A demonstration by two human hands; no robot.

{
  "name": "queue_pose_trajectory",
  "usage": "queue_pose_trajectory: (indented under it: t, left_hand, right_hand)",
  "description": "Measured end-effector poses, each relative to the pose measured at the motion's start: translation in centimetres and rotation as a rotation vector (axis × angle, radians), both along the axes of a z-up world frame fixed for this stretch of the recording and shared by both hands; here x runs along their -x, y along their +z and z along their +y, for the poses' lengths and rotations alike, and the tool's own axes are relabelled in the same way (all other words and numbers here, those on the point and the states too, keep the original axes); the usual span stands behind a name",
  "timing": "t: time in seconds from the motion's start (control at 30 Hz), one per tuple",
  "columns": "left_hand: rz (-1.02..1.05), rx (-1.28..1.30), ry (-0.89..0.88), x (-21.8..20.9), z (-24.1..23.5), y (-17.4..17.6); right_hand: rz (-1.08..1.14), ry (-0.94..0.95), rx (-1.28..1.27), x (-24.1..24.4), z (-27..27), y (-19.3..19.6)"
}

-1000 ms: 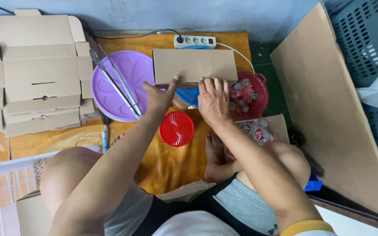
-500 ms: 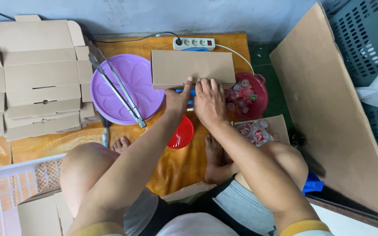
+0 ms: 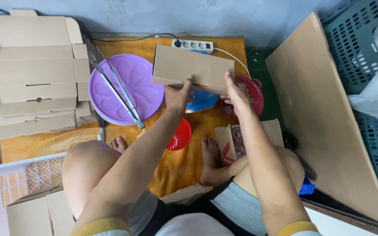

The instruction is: Assembling cardboard boxes from flat sheets and packing them with small plastic containers and bottles.

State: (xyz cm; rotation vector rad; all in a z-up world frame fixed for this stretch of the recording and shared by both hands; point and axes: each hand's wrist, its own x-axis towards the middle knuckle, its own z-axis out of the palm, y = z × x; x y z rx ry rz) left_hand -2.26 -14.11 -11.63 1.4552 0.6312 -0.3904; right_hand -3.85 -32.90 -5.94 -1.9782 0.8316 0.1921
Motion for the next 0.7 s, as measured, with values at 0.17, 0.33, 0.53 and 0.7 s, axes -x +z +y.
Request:
queue_pose_trajectory:
  t: [0.17,0.33,0.53,0.7]
  left_hand:
    - [-0.026,0.053,0.000,-0.9,0.8,2.4]
    - [-0.194,0.116,0.115,-1.6,2.3,5.1]
    - [-0.410,0.219,0.239,0.5,3.7,10.9]
    - [-0.490,0.254,0.360,-0.1,5.2,11.0]
  right_hand:
    - [-0.066,-0.023,-0.045,-0.8,-0.4,-0.4]
    - [-0.219,-0.043,-0.153,-1.0,1.9,2.2]
    - [-0.393,-0.066,-0.236,0.4,7.8,7.6]
    - [-0.414,-0.115,-0.362,0.4,10.3,7.2]
